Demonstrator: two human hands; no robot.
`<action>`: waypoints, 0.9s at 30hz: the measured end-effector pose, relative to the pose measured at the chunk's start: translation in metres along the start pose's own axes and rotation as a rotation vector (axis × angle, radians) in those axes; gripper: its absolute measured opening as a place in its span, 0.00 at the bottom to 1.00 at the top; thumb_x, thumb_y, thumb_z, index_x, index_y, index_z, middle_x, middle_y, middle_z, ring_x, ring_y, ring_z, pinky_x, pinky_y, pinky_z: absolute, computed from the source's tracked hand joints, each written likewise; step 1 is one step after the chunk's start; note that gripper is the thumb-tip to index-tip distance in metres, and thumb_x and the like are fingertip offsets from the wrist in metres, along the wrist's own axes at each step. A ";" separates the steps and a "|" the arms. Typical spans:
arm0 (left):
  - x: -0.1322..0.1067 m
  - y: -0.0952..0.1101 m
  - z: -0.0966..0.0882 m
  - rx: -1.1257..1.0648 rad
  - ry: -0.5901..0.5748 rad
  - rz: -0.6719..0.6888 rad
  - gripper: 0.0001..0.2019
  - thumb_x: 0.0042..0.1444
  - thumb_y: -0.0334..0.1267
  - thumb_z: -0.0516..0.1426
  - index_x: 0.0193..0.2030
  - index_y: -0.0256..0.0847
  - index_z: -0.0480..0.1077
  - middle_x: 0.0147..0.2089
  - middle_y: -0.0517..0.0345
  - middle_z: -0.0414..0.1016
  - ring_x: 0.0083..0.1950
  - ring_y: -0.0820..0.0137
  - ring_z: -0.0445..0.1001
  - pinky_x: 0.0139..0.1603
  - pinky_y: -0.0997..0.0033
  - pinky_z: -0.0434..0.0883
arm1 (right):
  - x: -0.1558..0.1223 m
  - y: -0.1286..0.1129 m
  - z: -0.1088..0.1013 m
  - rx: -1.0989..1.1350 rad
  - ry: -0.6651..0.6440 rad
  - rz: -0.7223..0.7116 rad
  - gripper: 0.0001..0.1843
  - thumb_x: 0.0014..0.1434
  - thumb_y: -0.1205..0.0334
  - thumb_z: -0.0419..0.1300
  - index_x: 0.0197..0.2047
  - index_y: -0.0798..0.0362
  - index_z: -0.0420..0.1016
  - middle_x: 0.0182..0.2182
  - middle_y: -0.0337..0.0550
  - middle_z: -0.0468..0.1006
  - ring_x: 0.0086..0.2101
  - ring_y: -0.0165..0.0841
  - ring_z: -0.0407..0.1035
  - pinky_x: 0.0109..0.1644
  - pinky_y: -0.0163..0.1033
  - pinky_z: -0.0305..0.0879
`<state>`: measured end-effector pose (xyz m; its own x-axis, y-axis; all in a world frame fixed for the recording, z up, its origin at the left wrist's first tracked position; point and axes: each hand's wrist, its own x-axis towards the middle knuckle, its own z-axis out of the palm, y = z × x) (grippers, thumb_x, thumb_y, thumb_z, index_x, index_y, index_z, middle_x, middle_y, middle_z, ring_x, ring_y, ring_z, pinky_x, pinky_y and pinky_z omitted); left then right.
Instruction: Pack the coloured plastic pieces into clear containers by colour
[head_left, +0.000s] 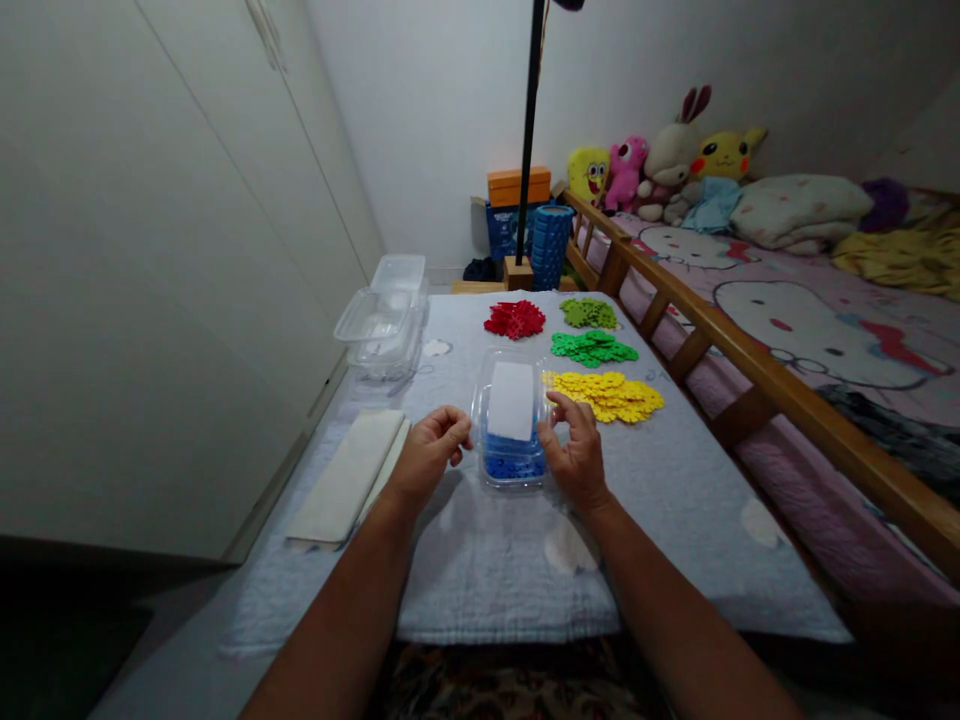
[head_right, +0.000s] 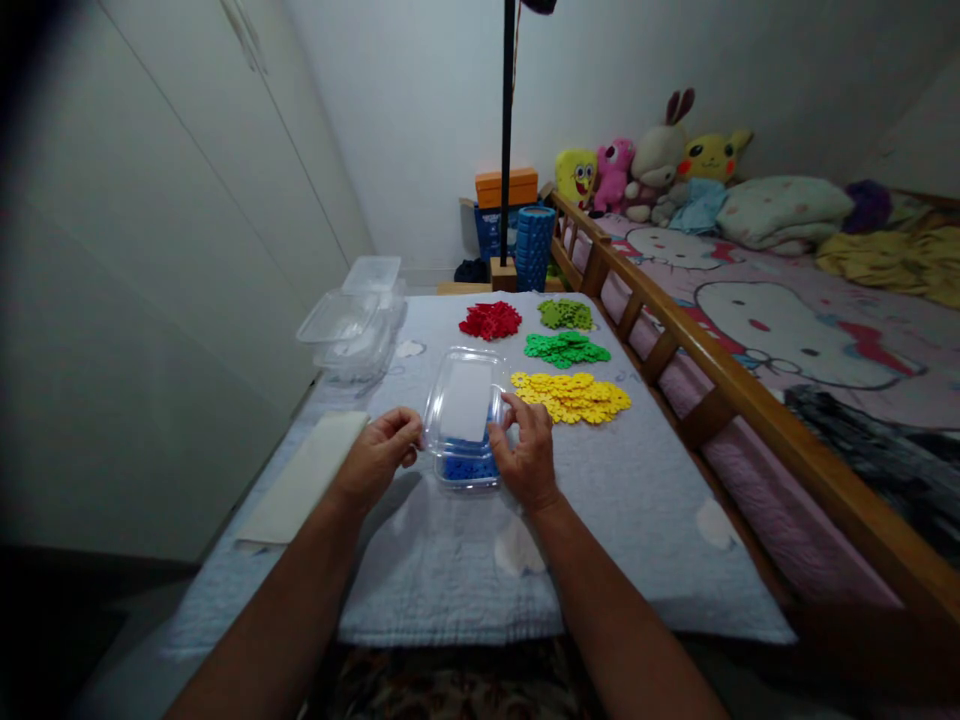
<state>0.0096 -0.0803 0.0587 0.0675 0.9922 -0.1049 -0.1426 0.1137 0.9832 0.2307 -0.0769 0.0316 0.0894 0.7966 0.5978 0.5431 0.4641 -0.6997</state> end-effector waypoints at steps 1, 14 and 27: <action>0.000 0.000 -0.001 0.050 -0.017 -0.002 0.19 0.50 0.52 0.67 0.30 0.40 0.68 0.24 0.65 0.66 0.24 0.78 0.61 0.24 0.78 0.57 | 0.001 0.000 -0.001 -0.006 0.001 0.018 0.20 0.64 0.55 0.58 0.56 0.52 0.76 0.32 0.41 0.76 0.40 0.41 0.69 0.53 0.49 0.65; 0.002 -0.005 -0.003 0.330 -0.098 -0.028 0.22 0.52 0.56 0.61 0.20 0.42 0.63 0.19 0.64 0.62 0.22 0.76 0.57 0.26 0.74 0.55 | 0.001 0.004 -0.008 -0.102 -0.119 0.085 0.15 0.56 0.62 0.55 0.41 0.51 0.82 0.22 0.36 0.67 0.28 0.36 0.65 0.42 0.43 0.61; 0.009 -0.015 -0.004 0.431 -0.095 -0.070 0.19 0.45 0.54 0.64 0.21 0.41 0.66 0.20 0.63 0.63 0.23 0.75 0.60 0.24 0.74 0.54 | 0.002 0.010 -0.010 -0.062 -0.170 0.185 0.26 0.51 0.62 0.56 0.53 0.54 0.78 0.18 0.28 0.61 0.22 0.31 0.60 0.37 0.39 0.60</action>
<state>0.0085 -0.0726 0.0425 0.1561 0.9714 -0.1791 0.2890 0.1285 0.9487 0.2447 -0.0748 0.0299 0.0530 0.9218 0.3841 0.5812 0.2843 -0.7625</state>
